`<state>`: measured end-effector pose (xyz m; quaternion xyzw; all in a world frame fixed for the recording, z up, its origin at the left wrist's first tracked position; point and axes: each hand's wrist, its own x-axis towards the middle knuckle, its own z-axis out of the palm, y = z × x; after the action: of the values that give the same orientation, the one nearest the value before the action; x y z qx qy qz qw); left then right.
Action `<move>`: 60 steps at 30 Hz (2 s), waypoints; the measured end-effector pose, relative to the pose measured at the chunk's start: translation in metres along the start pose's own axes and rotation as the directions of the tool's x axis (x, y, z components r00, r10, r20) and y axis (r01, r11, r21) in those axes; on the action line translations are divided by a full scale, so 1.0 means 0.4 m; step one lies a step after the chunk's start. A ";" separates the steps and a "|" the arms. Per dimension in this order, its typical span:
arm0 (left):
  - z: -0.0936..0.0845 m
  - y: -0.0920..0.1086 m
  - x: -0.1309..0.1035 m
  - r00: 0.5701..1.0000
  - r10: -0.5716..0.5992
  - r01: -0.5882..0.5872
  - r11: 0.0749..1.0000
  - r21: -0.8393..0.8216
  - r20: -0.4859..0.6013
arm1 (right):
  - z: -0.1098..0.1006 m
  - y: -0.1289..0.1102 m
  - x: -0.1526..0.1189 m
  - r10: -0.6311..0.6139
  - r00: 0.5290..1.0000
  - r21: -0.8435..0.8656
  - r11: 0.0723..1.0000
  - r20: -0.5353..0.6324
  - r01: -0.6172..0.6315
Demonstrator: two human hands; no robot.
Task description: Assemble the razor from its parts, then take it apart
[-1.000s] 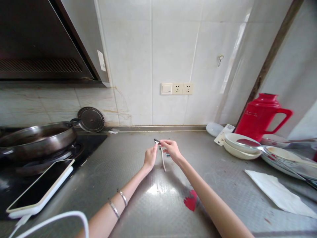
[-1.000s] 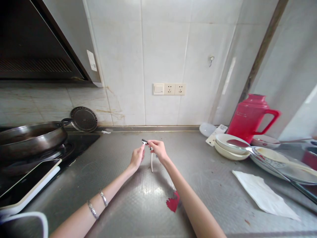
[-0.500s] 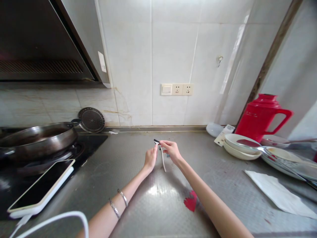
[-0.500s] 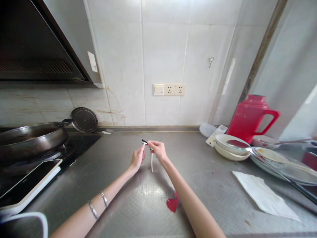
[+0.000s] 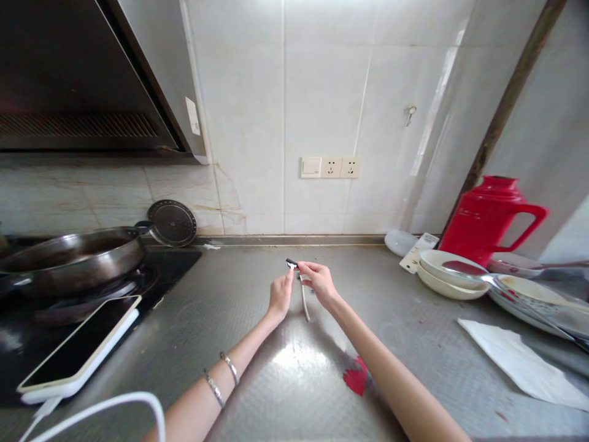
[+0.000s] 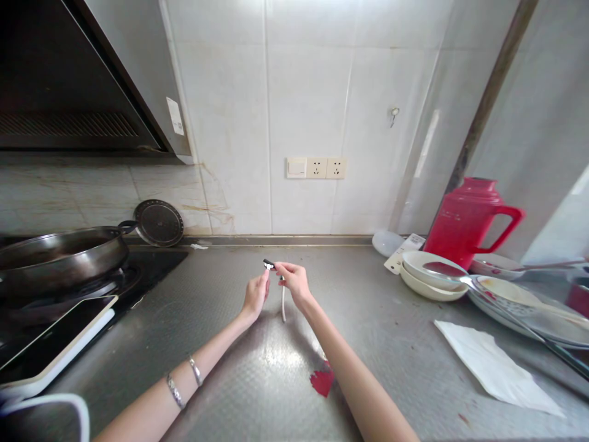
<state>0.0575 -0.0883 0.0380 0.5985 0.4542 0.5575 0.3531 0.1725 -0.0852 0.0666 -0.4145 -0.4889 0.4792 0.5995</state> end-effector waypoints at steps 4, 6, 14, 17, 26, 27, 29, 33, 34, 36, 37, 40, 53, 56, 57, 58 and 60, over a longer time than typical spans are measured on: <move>0.003 -0.001 -0.001 1.000 -0.008 0.008 1.000 -0.015 0.012 | 0.000 0.000 -0.002 0.006 1.000 0.016 1.000 0.003 -0.006; 0.004 -0.003 -0.001 1.000 -0.005 0.006 1.000 -0.018 0.011 | 0.000 0.002 -0.001 0.003 1.000 0.015 1.000 0.006 -0.003; -0.006 0.015 -0.004 0.998 0.064 -0.065 0.994 0.087 0.015 | -0.008 -0.006 0.004 -0.082 0.997 -0.121 0.989 0.017 0.083; -0.011 0.022 -0.003 0.994 0.106 -0.109 0.983 0.149 0.025 | -0.012 -0.008 0.008 -0.132 0.991 -0.176 0.975 0.025 0.134; -0.023 0.029 0.007 0.986 0.153 -0.163 0.971 0.173 0.069 | -0.016 -0.010 0.013 -0.219 0.975 -0.218 0.951 0.035 0.221; -0.023 0.029 0.007 0.988 0.142 -0.151 0.976 0.155 0.069 | -0.014 -0.011 0.012 -0.215 0.976 -0.209 0.954 0.029 0.217; -0.021 0.025 0.009 0.993 0.100 -0.108 0.988 0.113 0.068 | -0.012 -0.013 0.009 -0.202 0.979 -0.192 0.960 0.019 0.202; -0.015 0.015 0.011 0.997 0.029 -0.033 0.998 0.054 0.078 | -0.005 -0.015 0.005 -0.183 0.983 -0.171 0.968 0.004 0.181; -0.014 0.014 0.011 0.997 0.020 -0.024 0.999 0.045 0.076 | -0.004 -0.015 0.004 -0.179 0.984 -0.163 0.971 -0.003 0.176; -0.013 0.012 0.011 0.998 0.008 -0.011 0.999 0.033 0.066 | 0.000 -0.017 0.001 -0.168 0.986 -0.141 0.976 -0.019 0.163; -0.013 0.013 0.011 0.998 0.003 -0.005 1.000 0.028 0.060 | 0.002 -0.018 0.000 -0.161 0.987 -0.130 0.979 -0.025 0.157; -0.012 0.015 0.009 0.999 -0.009 0.008 1.000 0.013 0.050 | 0.007 -0.018 -0.004 -0.134 0.990 -0.098 0.987 -0.038 0.130; -0.025 0.040 -0.003 0.986 0.164 -0.164 0.977 0.138 0.012 | 0.020 -0.017 -0.014 -0.001 1.000 0.127 0.992 -0.030 0.004; -0.027 0.045 -0.006 0.983 0.182 -0.180 0.972 0.153 0.000 | 0.022 -0.018 -0.017 0.018 1.000 0.179 0.984 -0.011 -0.016; -0.027 0.045 -0.006 0.983 0.183 -0.181 0.972 0.152 0.000 | 0.023 -0.017 -0.017 0.022 1.000 0.196 0.980 -0.007 -0.020; -0.027 0.045 -0.007 0.983 0.184 -0.183 0.971 0.152 0.001 | 0.024 -0.017 -0.018 0.026 1.000 0.212 0.977 -0.005 -0.025; -0.027 0.043 -0.007 0.982 0.190 -0.188 0.970 0.155 0.001 | 0.025 -0.015 -0.017 0.032 0.999 0.240 0.970 0.000 -0.031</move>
<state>0.0496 -0.0977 0.0545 0.6606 0.4395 0.5560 0.2478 0.1634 -0.0929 0.0730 -0.3477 -0.4196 0.5433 0.6387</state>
